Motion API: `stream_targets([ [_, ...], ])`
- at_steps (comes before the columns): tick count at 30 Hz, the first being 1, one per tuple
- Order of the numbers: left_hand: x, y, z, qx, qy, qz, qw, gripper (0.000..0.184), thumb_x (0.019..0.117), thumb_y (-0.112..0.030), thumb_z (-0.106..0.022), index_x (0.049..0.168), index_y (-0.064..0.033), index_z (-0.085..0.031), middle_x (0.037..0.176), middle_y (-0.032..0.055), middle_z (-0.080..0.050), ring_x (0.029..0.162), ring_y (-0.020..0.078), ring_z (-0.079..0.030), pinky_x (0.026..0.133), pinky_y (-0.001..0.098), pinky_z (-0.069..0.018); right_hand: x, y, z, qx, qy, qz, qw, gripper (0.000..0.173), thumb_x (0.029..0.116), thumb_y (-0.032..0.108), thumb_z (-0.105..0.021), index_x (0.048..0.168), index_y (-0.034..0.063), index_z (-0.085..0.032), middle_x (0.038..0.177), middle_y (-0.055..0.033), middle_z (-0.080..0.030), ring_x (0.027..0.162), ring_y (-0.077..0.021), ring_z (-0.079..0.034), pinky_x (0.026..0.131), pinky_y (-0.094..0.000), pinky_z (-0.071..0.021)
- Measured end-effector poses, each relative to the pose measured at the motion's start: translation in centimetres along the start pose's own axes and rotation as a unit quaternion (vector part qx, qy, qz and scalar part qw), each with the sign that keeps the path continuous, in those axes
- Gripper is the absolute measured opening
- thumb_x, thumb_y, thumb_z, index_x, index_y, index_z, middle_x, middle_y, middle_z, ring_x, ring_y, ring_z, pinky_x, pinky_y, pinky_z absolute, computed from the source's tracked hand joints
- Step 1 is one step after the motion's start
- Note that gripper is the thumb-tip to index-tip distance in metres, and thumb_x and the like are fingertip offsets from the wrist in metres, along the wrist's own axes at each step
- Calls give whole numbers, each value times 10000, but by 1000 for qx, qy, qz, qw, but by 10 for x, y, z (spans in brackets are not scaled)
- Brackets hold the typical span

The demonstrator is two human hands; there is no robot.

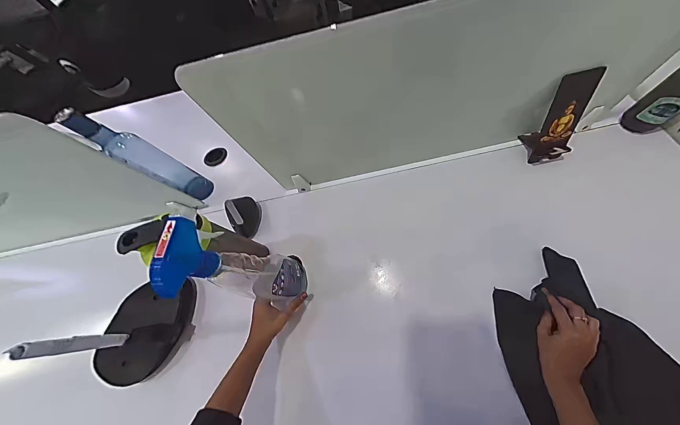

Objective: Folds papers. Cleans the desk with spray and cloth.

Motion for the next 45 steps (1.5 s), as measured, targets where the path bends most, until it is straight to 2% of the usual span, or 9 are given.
stream_targets([
  [6,7,29,-7,-3,1,19,1000,956,773,-358,-827,1406,194,-370,1342,296,-564,1252,200,-586,1078,322,-471,-122,181,-28,80,134,108,982,481,973,379,-556,1261,29,-715,1227,-220,-704,987,-403,-723,754,-575,-566],
  [9,6,33,-12,65,-10,1,998,919,815,-463,-751,1377,195,-442,1376,364,-529,1345,417,-484,1166,535,-319,-158,236,-40,120,148,215,958,309,844,115,-665,1125,93,-790,1125,-84,-768,912,-262,-749,729,-406,-581],
  [19,1,34,-17,83,-33,-53,995,793,880,-492,-660,1280,183,-546,1313,359,-578,1323,448,-495,1164,602,-261,65,3,-29,59,-6,-71,996,280,945,-19,-559,1166,-98,-710,1147,-431,-606,1095,-584,-583,996,-613,-434],
  [22,1,32,-18,85,-39,-52,994,804,872,-518,-652,1265,177,-560,1300,356,-586,1313,443,-504,1160,597,-270,30,87,-43,106,55,-56,991,292,929,-5,-588,1183,-94,-702,1153,-382,-646,1109,-530,-624,995,-596,-485],
  [26,-1,35,-17,101,-23,-65,992,790,899,-518,-630,1303,155,-547,1320,335,-588,1328,434,-499,1156,619,-265,-68,230,-80,168,94,154,969,272,819,-24,-624,1041,-21,-780,860,-195,-707,770,-332,-712,697,-415,-596],
  [29,0,38,-13,118,-9,-80,990,751,911,-513,-616,1296,131,-570,1312,310,-607,1324,415,-512,1146,639,-262,-49,221,-83,187,94,160,965,230,844,-40,-617,1014,-53,-771,859,-227,-696,761,-337,-710,708,-397,-603],
  [36,0,40,-17,95,-25,-71,993,749,879,-496,-656,1246,155,-589,1260,323,-628,1283,424,-545,1136,643,-267,104,25,-52,37,30,-62,997,321,965,3,-536,1221,-153,-650,1249,-469,-546,1189,-614,-537,1055,-617,-401],
  [39,0,37,-18,99,-27,-66,992,724,880,-512,-649,1214,130,-624,1242,302,-648,1277,413,-555,1141,662,-244,65,87,-58,53,98,-42,993,333,970,-7,-521,1258,-128,-638,1272,-438,-566,1230,-592,-542,1081,-620,-416],
  [45,2,35,-16,116,-14,-66,991,717,873,-534,-651,1205,101,-656,1263,300,-645,1291,459,-539,1129,702,-235,-69,251,-91,190,99,197,957,272,788,-26,-628,1006,-17,-791,817,-189,-687,710,-316,-690,662,-389,-585],
])
Point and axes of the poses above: each hand's wrist, its own x-axis towards the middle knuckle, its own z-axis out of the back of the hand, y = z × x, the point moved 2 cm from there along x, towards the middle knuckle
